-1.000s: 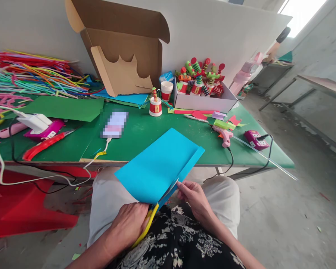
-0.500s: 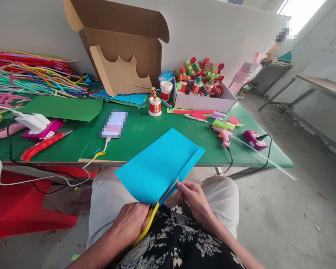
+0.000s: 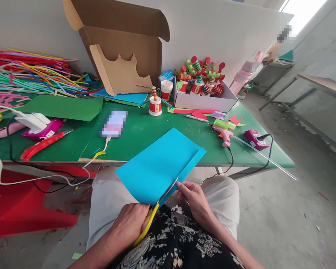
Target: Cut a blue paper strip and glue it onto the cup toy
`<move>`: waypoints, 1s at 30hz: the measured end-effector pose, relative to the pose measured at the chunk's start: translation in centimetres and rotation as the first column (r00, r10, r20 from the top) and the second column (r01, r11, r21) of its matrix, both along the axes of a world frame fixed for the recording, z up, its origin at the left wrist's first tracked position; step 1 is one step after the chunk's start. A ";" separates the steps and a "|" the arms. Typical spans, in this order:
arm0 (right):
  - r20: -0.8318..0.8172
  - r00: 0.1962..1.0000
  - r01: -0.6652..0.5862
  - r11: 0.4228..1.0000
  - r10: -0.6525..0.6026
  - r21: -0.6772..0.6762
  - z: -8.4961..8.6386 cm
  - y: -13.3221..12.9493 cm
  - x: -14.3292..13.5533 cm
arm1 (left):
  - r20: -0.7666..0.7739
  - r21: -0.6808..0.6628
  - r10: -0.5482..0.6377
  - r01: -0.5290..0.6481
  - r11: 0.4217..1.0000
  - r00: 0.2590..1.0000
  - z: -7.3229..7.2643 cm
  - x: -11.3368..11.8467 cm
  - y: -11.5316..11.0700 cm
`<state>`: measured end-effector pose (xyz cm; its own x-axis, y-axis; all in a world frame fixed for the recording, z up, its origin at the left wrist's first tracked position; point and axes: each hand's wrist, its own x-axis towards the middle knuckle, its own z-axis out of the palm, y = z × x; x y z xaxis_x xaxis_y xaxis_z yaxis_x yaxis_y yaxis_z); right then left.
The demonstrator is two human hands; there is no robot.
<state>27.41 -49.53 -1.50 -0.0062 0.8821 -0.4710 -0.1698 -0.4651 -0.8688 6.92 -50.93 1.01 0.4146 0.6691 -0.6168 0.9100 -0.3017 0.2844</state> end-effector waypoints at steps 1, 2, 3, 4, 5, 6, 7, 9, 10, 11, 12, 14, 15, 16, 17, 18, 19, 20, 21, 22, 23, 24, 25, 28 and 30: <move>0.003 1.000 -0.001 1.000 0.001 0.003 0.0 0.0 0.0 | 0.003 -0.001 0.003 -0.003 1.000 1.000 0.1 0.0 0.0; 0.006 1.000 -0.001 1.000 0.001 0.005 0.0 0.0 0.0 | 0.007 -0.001 0.006 -0.006 1.000 1.000 0.2 0.0 0.1; 0.009 1.000 -0.002 1.000 0.002 0.006 0.0 0.0 0.0 | 0.011 -0.003 0.008 -0.008 1.000 1.000 0.2 -0.1 0.1; 0.011 1.000 -0.002 1.000 0.002 0.006 0.0 0.0 0.0 | 0.015 -0.004 0.007 -0.007 1.000 1.000 0.2 -0.1 0.1; 0.011 1.000 -0.003 1.000 0.003 0.005 0.0 0.0 0.0 | 0.019 -0.001 0.006 -0.006 1.000 1.000 0.2 -0.1 0.0; 0.008 1.000 -0.002 1.000 0.002 0.002 -0.1 -0.1 -0.1 | 0.021 0.003 0.003 -0.003 1.000 1.000 0.1 -0.1 0.0; 0.005 1.000 -0.001 1.000 0.001 -0.001 -0.1 -0.1 -0.1 | 0.023 0.008 0.001 -0.002 1.000 1.000 0.0 -0.2 -0.1; 0.003 1.000 0.003 1.000 -0.003 -0.002 -0.2 0.0 -0.1 | 0.026 0.014 0.001 -0.002 1.000 1.000 -0.3 -0.2 -0.1; 0.005 1.000 0.002 1.000 -0.002 0.000 -0.2 0.0 0.0 | 0.026 0.020 0.004 -0.005 1.000 1.000 -0.3 -0.3 -0.1; 0.005 1.000 -0.001 1.000 0.001 0.002 -0.3 0.0 0.0 | 0.022 0.027 0.008 -0.008 1.000 1.000 -0.3 -0.3 -0.1; 0.000 1.000 -0.007 1.000 0.007 0.002 -0.3 0.1 0.1 | 0.015 0.032 0.008 -0.008 0.999 1.000 -0.2 -0.4 0.0; -0.026 0.999 -0.021 1.000 0.020 -0.007 -0.3 0.4 0.3 | -0.008 0.042 -0.001 0.001 0.999 1.000 0.2 -0.5 0.3; -0.044 0.999 -0.026 1.000 0.026 -0.014 -0.4 0.5 0.4 | -0.024 0.041 -0.010 0.011 0.999 1.000 0.5 -0.6 0.5; -0.060 0.998 -0.029 0.999 0.028 -0.021 -0.4 0.6 0.5 | -0.043 0.037 -0.017 0.018 0.999 0.999 0.8 -0.7 0.7; -0.071 0.997 -0.028 0.999 0.026 -0.024 -0.5 0.8 0.5 | -0.062 0.035 -0.020 0.022 0.999 0.998 1.1 -0.7 0.8; -0.077 0.997 -0.022 0.999 0.020 -0.025 -0.5 0.9 0.5 | -0.079 0.036 -0.020 0.023 0.999 0.997 1.3 -0.8 1.0; -0.084 0.996 -0.010 1.000 0.008 -0.023 -0.6 1.0 0.5 | -0.092 0.040 -0.019 0.023 0.999 0.996 1.4 -0.9 1.1; -0.095 0.995 0.006 1.000 -0.008 -0.021 -0.7 1.0 0.4 | -0.102 0.043 -0.019 0.024 0.999 0.995 1.5 -0.9 1.1; -0.110 0.994 0.022 1.000 -0.025 -0.020 -0.8 1.0 0.2 | -0.106 0.051 -0.019 0.025 0.998 0.994 1.4 -0.9 1.1; -0.131 0.991 0.038 0.999 -0.041 -0.021 -0.8 0.9 0.1 | -0.106 0.060 -0.020 0.026 0.998 0.994 1.3 -1.0 1.0; -0.154 0.987 0.051 0.998 -0.054 -0.023 -0.9 0.8 -0.1 | -0.104 0.069 -0.023 0.030 0.997 0.994 1.1 -0.9 0.9; -0.176 0.982 0.064 0.998 -0.068 -0.025 -0.9 0.7 -0.2 | -0.103 0.075 -0.024 0.032 0.997 0.994 1.0 -0.9 0.8; -0.197 0.977 0.079 0.996 -0.083 -0.028 -0.9 0.6 -0.3 | -0.103 0.078 -0.024 0.032 0.996 0.994 0.8 -0.9 0.7; -0.249 0.957 0.140 0.989 -0.147 -0.047 -0.9 0.3 -0.5 | -0.122 0.046 -0.044 0.049 0.998 0.992 0.4 -0.8 0.4; -0.259 0.951 0.155 0.986 -0.166 -0.061 -1.0 0.2 -0.4 | -0.130 0.025 -0.068 0.072 0.997 0.989 0.3 -0.7 0.3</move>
